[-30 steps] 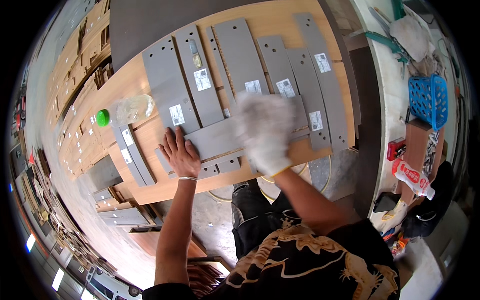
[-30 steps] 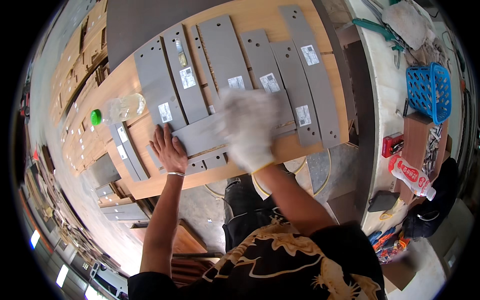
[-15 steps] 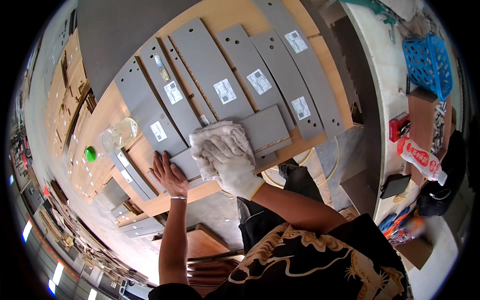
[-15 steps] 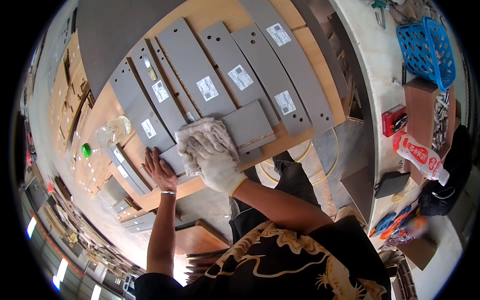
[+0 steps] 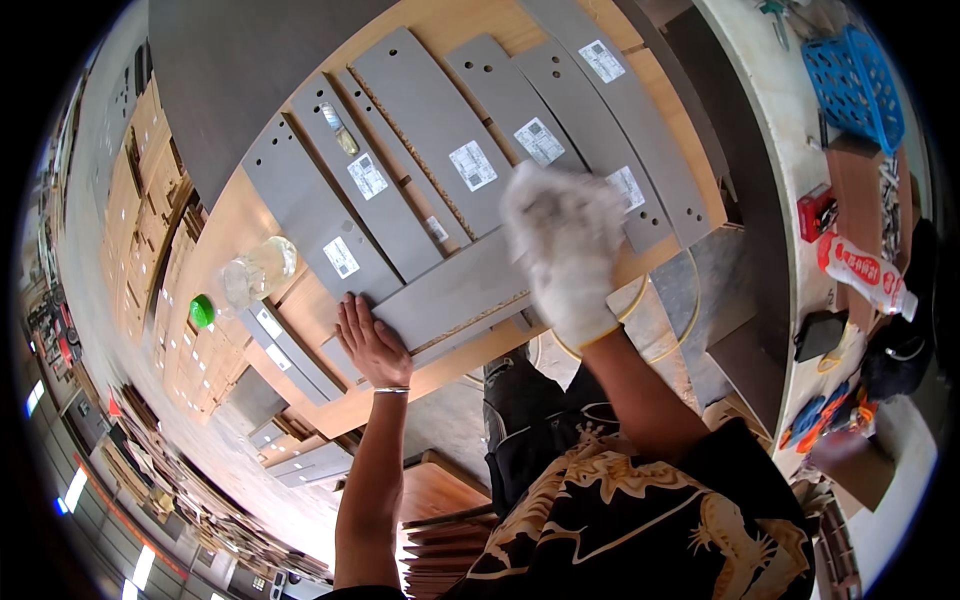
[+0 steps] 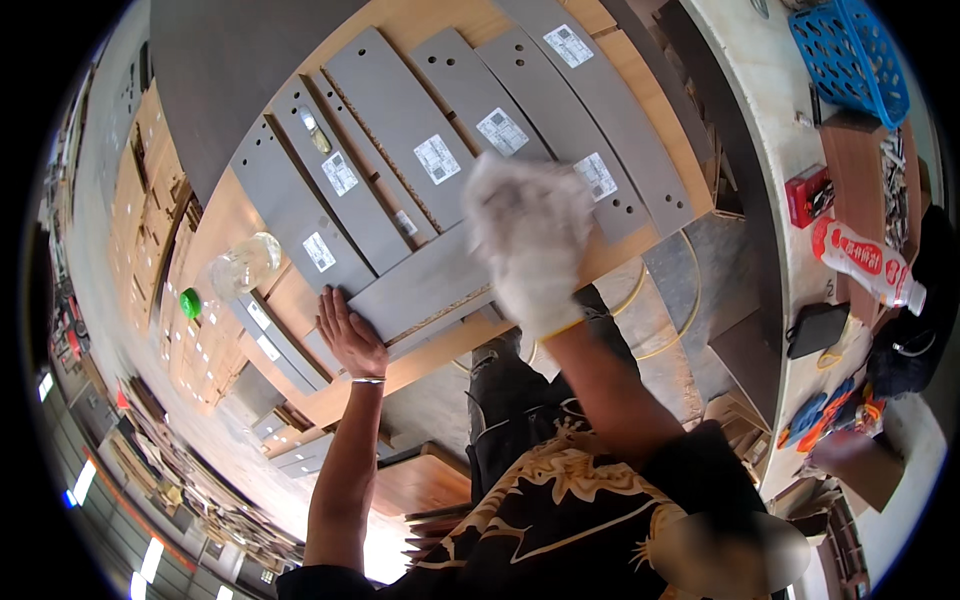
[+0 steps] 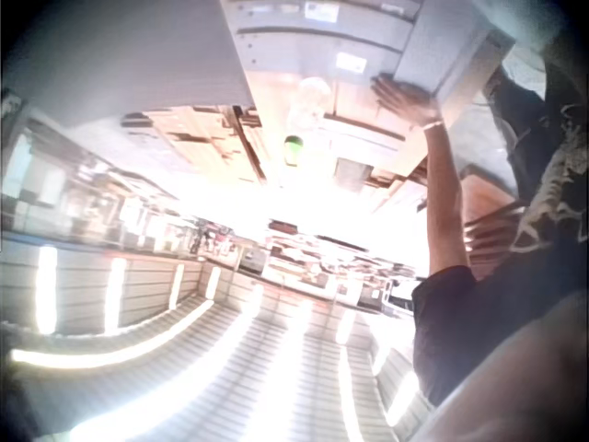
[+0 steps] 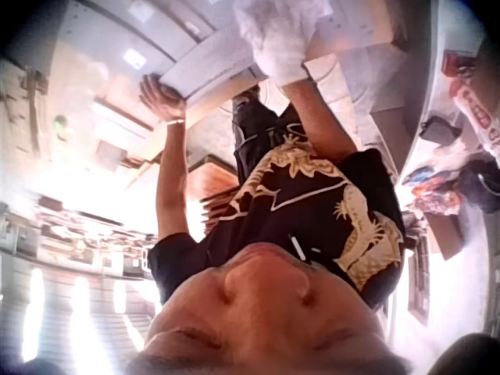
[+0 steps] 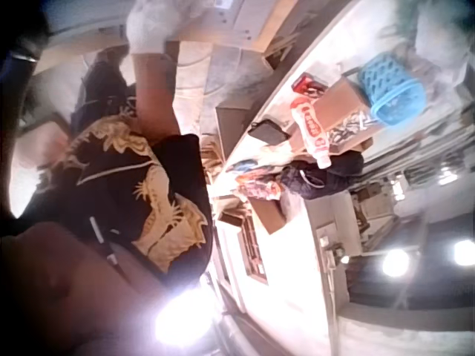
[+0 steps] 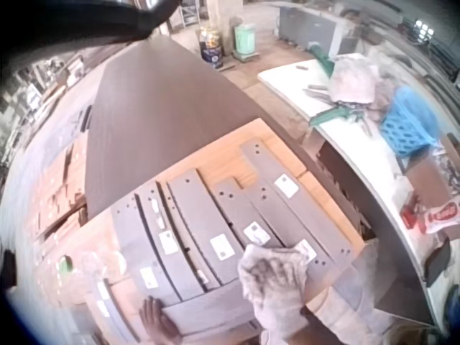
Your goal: The person wipes multiple gray wooden planks on a workbench using a white cloth. They repeatedly pick up a plastic bottle with a green cap, pour liquid onto the cloth, and wipe each plank individually before placing it back on the table.
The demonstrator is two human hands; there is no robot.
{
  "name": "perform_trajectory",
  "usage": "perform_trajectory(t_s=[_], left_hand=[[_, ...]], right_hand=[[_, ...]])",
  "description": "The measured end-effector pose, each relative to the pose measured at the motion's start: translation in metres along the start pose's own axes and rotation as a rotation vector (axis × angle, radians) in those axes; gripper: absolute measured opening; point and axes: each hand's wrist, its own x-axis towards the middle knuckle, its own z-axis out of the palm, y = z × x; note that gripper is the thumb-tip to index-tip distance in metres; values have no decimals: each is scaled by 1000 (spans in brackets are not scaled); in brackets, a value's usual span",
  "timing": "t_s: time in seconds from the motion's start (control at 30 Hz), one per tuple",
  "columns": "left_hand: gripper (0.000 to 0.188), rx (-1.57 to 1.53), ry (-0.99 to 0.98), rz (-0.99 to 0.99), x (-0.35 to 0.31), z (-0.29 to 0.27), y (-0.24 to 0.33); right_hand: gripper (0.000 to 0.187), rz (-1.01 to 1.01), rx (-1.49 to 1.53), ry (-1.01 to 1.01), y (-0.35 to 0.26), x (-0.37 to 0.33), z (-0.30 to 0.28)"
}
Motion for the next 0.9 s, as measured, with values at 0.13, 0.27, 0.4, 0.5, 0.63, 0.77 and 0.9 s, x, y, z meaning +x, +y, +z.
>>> perform_trajectory(t_s=[0.13,0.27,0.4,0.5,0.63,0.77,0.9], left_hand=[[50,2,-14,7,6,-1,7],[51,17,31,11,3,-3,0],[50,3,42,40,2,1,6],[50,8,53,54,3,2,2],[49,16,57,36,1,3,1],[49,25,61,65,2,5,3],[49,39,67,76,4,7,0]], right_hand=[[49,200,105,-41,-38,-9,41],[33,274,186,-51,-38,14,-12],[26,228,-84,152,-34,0,17],[27,97,229,262,-43,-6,37],[30,475,65,148,-20,15,-13],[35,-127,-204,385,-48,-18,62],[40,212,-329,490,15,14,24]])
